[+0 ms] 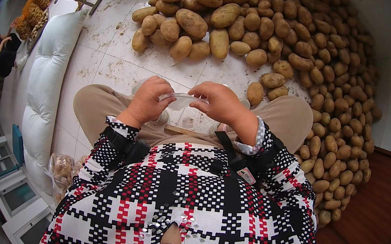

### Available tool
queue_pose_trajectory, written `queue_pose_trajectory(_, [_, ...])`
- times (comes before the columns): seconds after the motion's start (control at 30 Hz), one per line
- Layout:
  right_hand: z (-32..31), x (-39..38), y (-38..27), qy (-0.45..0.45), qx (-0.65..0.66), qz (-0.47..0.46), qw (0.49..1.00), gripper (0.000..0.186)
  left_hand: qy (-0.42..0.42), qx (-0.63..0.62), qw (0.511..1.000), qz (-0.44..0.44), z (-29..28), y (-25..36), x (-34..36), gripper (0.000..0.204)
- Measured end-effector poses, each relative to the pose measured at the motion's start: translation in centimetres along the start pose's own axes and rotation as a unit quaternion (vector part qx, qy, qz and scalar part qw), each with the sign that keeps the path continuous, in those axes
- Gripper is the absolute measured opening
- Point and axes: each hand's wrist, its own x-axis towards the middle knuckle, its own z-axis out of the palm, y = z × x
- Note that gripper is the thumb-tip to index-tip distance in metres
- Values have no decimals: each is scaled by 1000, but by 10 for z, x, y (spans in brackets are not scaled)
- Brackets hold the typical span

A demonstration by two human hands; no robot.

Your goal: The person sits on the floor and places potatoes from a large pile into clear plastic bags, then ties the bags closed. The person repeats this process, filling and tying multiple bags.

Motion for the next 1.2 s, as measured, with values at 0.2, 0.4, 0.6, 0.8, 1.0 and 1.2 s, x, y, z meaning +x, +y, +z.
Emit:
queue_pose_trajectory(0.2, [6, 5, -1, -22, 31, 63, 997, 9, -5, 7, 1000, -16, -6, 8, 4, 17])
queue_pose_trajectory(0.4, [-2, 8, 0, 45, 258, 172, 950, 14, 169, 47, 984, -21, -8, 14, 3, 34])
queue_pose_trajectory(0.6, [-5, 12, -5, 73, 241, 179, 951, 19, 62, -76, 993, -64, -3, 18, 3, 20])
queue_pose_trajectory(0.8, [9, 15, -7, 32, 291, 171, 941, 15, -2, -170, 976, -137, 16, 23, -2, 19])
queue_pose_trajectory(1.0, [11, 11, -9, -11, 346, 164, 924, 10, -26, -171, 970, -169, 17, 19, -4, 19])
queue_pose_trajectory(1.2, [16, 10, -3, 3, 332, 170, 928, 13, -49, -239, 954, -173, 21, 20, -4, 18])
